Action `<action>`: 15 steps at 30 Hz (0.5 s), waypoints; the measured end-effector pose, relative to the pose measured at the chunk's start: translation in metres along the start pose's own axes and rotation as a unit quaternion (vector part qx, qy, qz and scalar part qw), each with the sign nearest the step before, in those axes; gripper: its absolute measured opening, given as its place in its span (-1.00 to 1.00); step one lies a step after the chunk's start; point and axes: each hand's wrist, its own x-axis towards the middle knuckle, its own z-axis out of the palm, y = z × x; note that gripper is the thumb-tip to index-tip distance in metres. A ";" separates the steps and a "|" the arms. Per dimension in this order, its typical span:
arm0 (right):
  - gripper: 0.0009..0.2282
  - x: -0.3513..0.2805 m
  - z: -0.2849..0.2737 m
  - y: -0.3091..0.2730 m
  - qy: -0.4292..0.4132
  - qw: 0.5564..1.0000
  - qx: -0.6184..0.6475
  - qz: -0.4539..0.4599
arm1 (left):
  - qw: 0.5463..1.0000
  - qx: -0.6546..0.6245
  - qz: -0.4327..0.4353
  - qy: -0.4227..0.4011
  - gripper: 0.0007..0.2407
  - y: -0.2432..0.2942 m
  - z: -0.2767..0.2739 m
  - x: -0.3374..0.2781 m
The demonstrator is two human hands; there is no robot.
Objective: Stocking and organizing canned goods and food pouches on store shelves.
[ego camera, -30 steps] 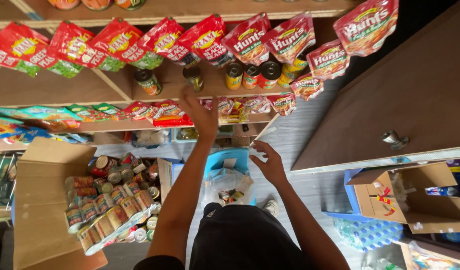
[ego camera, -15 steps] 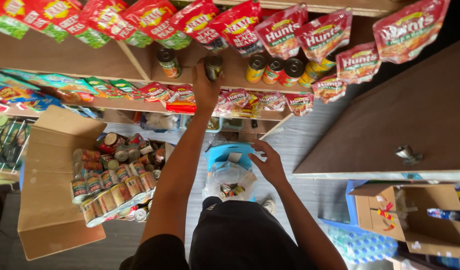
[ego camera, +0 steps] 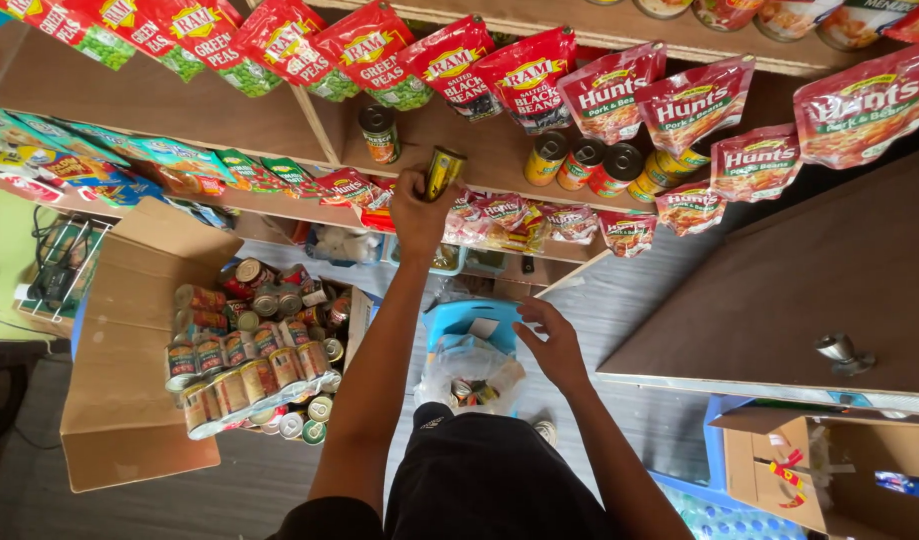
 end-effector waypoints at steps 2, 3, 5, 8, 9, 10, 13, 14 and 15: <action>-0.58 -0.003 0.000 0.001 -0.004 1.000 0.004 0.006 | 0.999 0.046 0.001 -0.001 -0.57 -0.005 0.001 0.002; -0.58 -0.002 0.000 0.000 -0.006 1.000 0.023 -0.001 | 0.998 0.054 0.032 0.006 -0.58 -0.001 0.000 0.006; -0.59 -0.001 0.000 0.000 -0.008 0.999 0.042 -0.008 | 0.996 0.060 0.062 0.012 -0.59 0.006 0.001 0.012; -0.59 -0.002 -0.002 0.000 -0.005 0.999 0.047 -0.001 | 0.992 -0.092 0.090 -0.022 -0.59 0.024 -0.003 0.015; -0.59 -0.003 -0.002 0.002 -0.001 0.999 0.054 -0.006 | 0.985 -0.131 0.105 -0.041 -0.50 0.038 -0.007 0.014; -0.58 -0.005 -0.002 0.003 0.003 0.998 0.062 -0.010 | 0.976 -0.171 0.120 -0.062 -0.40 0.052 -0.011 0.012; -0.58 -0.003 -0.003 0.000 -0.005 0.998 0.066 0.006 | 0.952 -0.287 -0.073 -0.073 -0.55 0.010 -0.006 0.019; -0.58 -0.002 -0.002 0.000 -0.003 0.998 0.067 0.007 | 0.952 -0.286 -0.074 -0.075 -0.55 0.013 -0.006 0.018; -0.59 -0.001 -0.002 -0.001 -0.006 0.997 0.077 0.002 | 0.932 -0.340 -0.109 -0.066 -0.58 0.015 -0.006 0.016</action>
